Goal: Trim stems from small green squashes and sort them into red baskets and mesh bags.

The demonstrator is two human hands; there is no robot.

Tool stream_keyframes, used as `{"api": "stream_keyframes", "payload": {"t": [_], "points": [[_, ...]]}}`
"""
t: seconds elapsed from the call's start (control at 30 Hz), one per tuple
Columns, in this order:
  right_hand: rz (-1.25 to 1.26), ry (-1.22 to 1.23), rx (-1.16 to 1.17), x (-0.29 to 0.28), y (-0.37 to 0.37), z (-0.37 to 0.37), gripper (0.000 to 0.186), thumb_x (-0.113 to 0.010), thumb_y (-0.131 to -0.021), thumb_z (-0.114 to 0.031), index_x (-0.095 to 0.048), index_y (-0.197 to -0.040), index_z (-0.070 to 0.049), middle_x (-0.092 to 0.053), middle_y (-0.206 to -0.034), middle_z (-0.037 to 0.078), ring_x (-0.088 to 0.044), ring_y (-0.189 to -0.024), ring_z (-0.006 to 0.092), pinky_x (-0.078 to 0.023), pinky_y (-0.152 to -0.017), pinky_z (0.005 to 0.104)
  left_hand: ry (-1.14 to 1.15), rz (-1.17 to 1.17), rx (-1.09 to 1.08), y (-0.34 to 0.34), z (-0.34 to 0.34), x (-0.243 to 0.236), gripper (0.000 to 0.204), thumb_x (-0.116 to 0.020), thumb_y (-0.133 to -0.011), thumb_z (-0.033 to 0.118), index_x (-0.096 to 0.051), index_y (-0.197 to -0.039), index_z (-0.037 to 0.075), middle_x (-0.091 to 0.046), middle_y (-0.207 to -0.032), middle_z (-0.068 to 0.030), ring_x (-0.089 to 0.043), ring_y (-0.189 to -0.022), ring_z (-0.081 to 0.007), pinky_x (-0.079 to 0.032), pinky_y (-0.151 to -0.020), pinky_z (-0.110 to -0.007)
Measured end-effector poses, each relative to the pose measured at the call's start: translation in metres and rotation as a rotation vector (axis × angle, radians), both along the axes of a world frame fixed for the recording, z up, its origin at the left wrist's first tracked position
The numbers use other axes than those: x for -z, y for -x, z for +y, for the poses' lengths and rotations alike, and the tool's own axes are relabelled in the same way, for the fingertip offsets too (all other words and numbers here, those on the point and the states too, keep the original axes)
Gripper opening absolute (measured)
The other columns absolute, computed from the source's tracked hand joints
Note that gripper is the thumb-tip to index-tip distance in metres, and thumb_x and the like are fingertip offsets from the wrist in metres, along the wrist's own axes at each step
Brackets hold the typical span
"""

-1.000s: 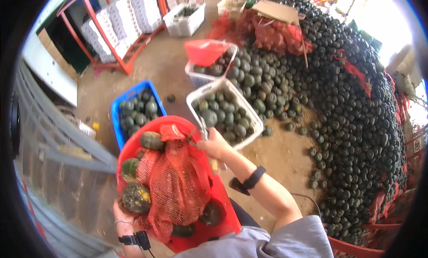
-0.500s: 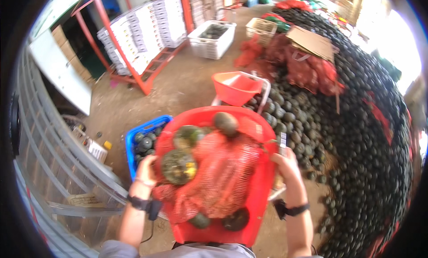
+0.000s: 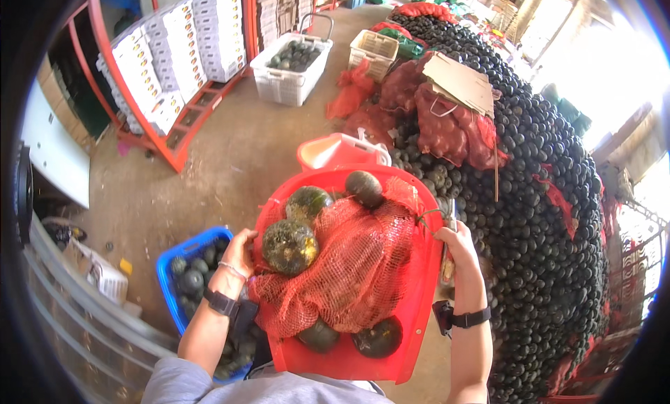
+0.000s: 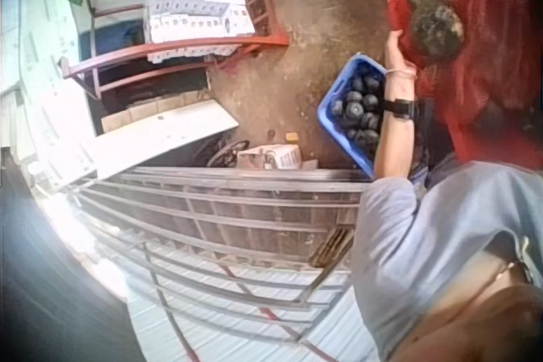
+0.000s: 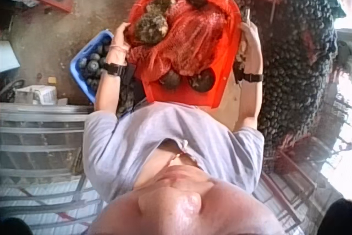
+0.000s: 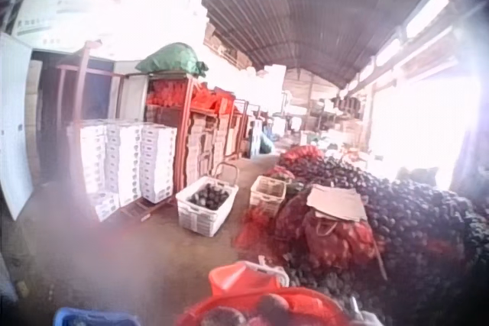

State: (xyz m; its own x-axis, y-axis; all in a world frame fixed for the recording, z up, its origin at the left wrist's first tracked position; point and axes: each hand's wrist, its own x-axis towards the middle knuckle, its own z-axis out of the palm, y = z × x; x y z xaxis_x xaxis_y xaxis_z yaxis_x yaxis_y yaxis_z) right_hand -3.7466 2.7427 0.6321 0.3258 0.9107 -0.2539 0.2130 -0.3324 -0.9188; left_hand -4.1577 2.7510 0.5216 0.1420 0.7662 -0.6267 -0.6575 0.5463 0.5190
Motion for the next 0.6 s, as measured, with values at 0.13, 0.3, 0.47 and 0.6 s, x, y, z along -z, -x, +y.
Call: {"api": "stream_keyframes", "payload": {"t": [0.13, 0.3, 0.47, 0.6], "points": [[-0.069, -0.036, -0.057, 0.043, -0.027, 0.024, 0.029, -0.064, -0.065, -0.015, -0.057, -0.089, -0.001, -0.055, -0.073, 0.002, -0.049, -0.062, 0.0123, -0.04, -0.056, 0.0265, -0.078, -0.021, -0.076, -0.004, -0.009, 0.005, 0.034, -0.054, -0.085, 0.027, -0.059, -0.11, 0.004, -0.064, -0.108, -0.0107, -0.06, -0.102, -0.0267, -0.049, -0.088, -0.043], [0.137, -0.077, -0.155, 0.076, 0.016, 0.071, 0.029, -0.064, -0.065, -0.01, -0.058, -0.091, 0.001, -0.057, -0.077, 0.005, -0.056, -0.07, 0.0149, -0.046, -0.064, 0.0286, -0.085, 0.051, -0.27, 0.027, -0.012, 0.013, 0.027, -0.055, -0.084, 0.021, -0.06, -0.104, 0.005, -0.065, -0.103, -0.0096, -0.062, -0.095, -0.0264, -0.049, -0.086, -0.042], [0.241, -0.031, -0.228, 0.065, 0.137, 0.176, 0.029, -0.063, -0.068, -0.013, -0.056, -0.095, -0.002, -0.051, -0.07, 0.0, -0.045, -0.053, 0.007, -0.035, -0.046, 0.0233, -0.106, 0.216, -0.373, 0.152, 0.057, -0.01, 0.03, -0.057, -0.08, 0.027, -0.06, -0.101, 0.006, -0.065, -0.101, -0.0092, -0.061, -0.095, -0.0264, -0.049, -0.086, -0.044], [0.348, 0.006, -0.378, 0.065, 0.176, 0.253, 0.025, -0.065, -0.067, -0.016, -0.056, -0.085, -0.001, -0.052, -0.069, 0.003, -0.048, -0.058, 0.0121, -0.04, -0.052, 0.0277, -0.145, 0.315, -0.415, 0.164, 0.084, -0.058, 0.036, -0.056, -0.079, 0.03, -0.06, -0.103, 0.004, -0.064, -0.102, -0.0102, -0.06, -0.097, -0.0275, -0.048, -0.088, -0.045]]}}
